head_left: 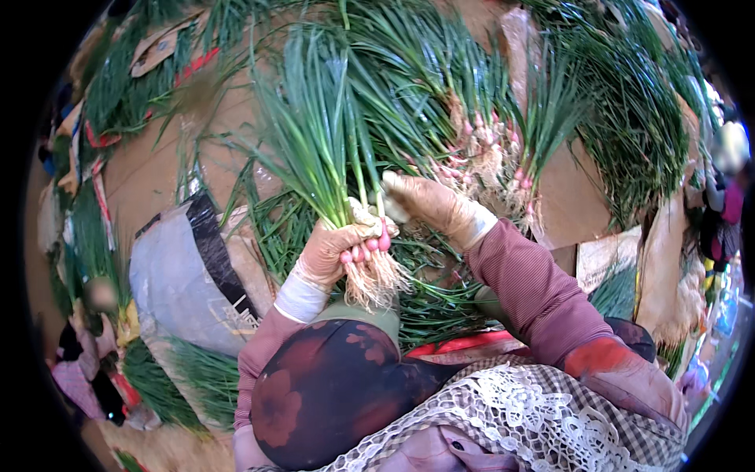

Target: The person sorts through green onions, separating individual stalks from bunches and placing them into new piles.

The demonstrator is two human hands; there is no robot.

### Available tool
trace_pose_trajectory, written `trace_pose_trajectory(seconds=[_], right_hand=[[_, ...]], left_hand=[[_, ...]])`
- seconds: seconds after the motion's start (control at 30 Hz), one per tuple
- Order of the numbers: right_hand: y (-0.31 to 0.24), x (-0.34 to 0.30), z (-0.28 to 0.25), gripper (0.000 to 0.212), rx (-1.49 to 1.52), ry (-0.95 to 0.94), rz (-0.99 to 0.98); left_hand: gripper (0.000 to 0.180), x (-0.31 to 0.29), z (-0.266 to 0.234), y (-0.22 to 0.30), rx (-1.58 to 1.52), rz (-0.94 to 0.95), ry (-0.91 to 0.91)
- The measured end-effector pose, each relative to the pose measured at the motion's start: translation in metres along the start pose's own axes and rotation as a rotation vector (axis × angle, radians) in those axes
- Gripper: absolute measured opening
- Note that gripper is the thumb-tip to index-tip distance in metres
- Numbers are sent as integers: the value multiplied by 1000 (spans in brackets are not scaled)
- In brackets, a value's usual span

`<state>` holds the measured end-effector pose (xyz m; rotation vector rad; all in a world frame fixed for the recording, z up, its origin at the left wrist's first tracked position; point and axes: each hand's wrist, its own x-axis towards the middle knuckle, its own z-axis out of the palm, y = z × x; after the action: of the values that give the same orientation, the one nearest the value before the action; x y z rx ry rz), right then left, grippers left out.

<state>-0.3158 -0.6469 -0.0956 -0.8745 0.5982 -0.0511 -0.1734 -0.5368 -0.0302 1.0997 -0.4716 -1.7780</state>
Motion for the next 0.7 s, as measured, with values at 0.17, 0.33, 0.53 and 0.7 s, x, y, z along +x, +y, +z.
trace_pose_trajectory(seconds=[0.17, 0.33, 0.53, 0.7], right_hand=[[-44, -19, 60, 22, -313, 211, -24], [-56, -52, -2, 18, -34, 789, -268], [-37, -113, -140, 18, -547, 1256, 130], [-33, -80, -116, 21, -1177, 1050, -179]], left_hand=[[17, 0, -5, -10, -55, -37, -14], [17, 0, -9, -10, 13, 25, 71], [22, -3, -9, -6, -274, 290, 84], [17, -2, -24, -28, -440, 146, 163]])
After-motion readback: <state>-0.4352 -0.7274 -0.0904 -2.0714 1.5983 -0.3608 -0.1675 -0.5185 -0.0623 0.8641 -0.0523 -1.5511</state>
